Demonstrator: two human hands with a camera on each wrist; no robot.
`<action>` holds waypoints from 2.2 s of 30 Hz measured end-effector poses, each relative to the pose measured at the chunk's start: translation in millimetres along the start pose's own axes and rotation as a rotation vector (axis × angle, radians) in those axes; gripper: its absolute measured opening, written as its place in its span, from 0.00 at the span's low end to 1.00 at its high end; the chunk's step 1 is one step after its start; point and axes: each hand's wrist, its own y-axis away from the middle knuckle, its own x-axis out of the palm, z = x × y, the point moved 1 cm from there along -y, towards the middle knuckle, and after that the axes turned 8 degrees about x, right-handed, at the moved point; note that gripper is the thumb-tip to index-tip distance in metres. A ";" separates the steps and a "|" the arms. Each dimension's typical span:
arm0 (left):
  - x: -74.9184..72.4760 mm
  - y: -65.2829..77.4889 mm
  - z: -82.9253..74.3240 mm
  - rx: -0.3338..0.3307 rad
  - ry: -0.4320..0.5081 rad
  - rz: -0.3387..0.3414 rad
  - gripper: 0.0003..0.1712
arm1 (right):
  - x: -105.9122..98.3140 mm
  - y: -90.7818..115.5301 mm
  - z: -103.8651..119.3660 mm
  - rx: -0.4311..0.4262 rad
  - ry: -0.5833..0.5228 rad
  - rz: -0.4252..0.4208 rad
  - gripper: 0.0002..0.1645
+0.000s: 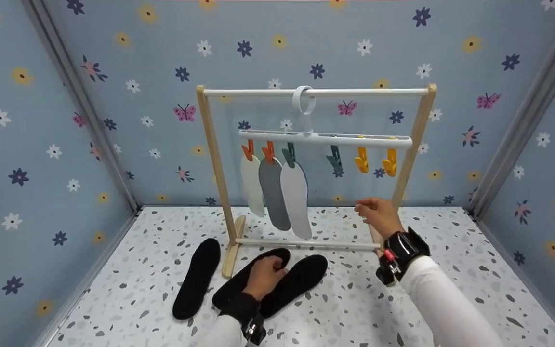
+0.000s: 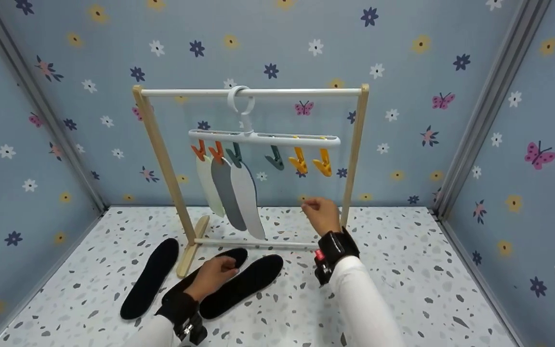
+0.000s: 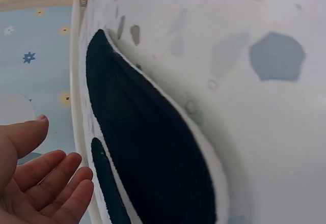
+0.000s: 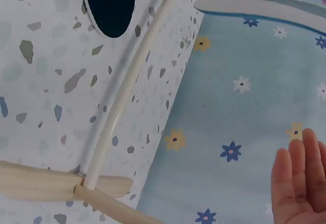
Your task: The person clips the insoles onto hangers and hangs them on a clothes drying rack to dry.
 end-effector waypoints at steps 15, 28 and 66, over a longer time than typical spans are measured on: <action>-2.4 8.3 -17.7 -0.057 -0.074 0.038 0.17 | -49.0 2.2 34.6 -0.151 -0.361 -0.284 0.28; 8.9 14.5 -18.5 0.021 -0.185 0.033 0.15 | -64.4 8.2 57.9 -0.288 -0.210 -0.249 0.35; 13.1 -0.5 -19.1 -0.201 -0.158 0.092 0.07 | -59.1 9.5 69.4 -0.280 -0.183 -0.336 0.30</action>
